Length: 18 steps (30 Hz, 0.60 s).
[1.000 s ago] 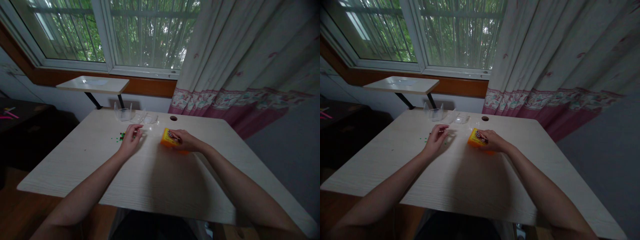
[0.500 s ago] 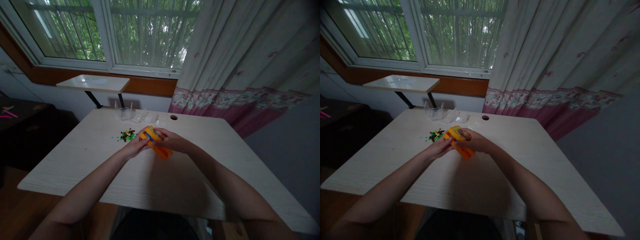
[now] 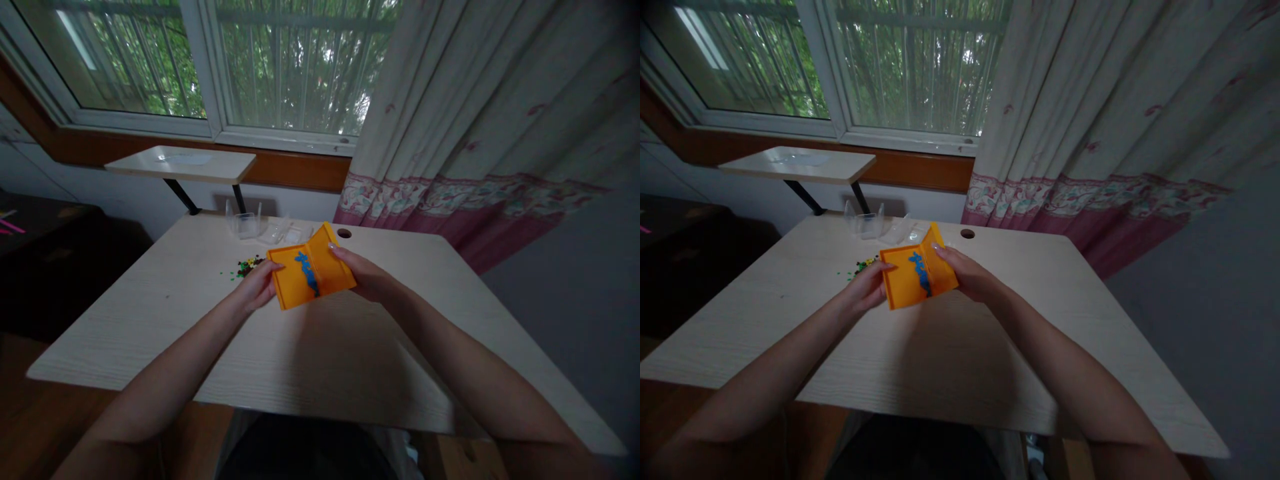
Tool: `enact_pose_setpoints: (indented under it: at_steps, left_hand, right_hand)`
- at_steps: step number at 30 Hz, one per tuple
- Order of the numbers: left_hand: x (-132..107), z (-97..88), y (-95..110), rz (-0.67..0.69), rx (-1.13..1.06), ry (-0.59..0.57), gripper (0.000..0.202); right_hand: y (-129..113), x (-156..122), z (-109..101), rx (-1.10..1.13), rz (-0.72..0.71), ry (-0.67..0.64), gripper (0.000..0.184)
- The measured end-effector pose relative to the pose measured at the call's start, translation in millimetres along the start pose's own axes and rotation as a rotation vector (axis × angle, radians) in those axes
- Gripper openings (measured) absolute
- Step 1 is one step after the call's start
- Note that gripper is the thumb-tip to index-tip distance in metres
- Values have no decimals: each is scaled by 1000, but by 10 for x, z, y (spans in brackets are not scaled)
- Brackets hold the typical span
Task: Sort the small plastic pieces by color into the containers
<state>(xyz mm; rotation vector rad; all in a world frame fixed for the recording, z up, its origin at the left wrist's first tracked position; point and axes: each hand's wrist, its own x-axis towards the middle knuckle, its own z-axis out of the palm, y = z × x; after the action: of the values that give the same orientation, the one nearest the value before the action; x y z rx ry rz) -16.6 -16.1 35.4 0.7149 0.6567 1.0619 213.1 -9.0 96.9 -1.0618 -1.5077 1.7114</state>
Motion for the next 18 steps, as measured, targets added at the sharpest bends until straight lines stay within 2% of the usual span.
enact_pose_setpoints:
  at_steps: [4, 7, 10, 13, 18]
  left_hand:
    - [65, -113, 171, 234, 113, 262, 37]
    - [124, -264, 311, 422, 240, 440, 30]
    - [165, -425, 419, 622, 415, 492, 24]
    - [169, -509, 453, 775, 530, 549, 18]
    - [138, -488, 350, 854, 591, 514, 21]
  right_hand:
    - [33, 139, -1, -21, -102, 194, 43]
    - [47, 305, 76, -12, -179, 187, 38]
    - [84, 506, 233, -10, -244, 150, 37]
    - [166, 695, 400, 3, -329, 133, 37]
    - [399, 873, 535, 46, -365, 148, 39]
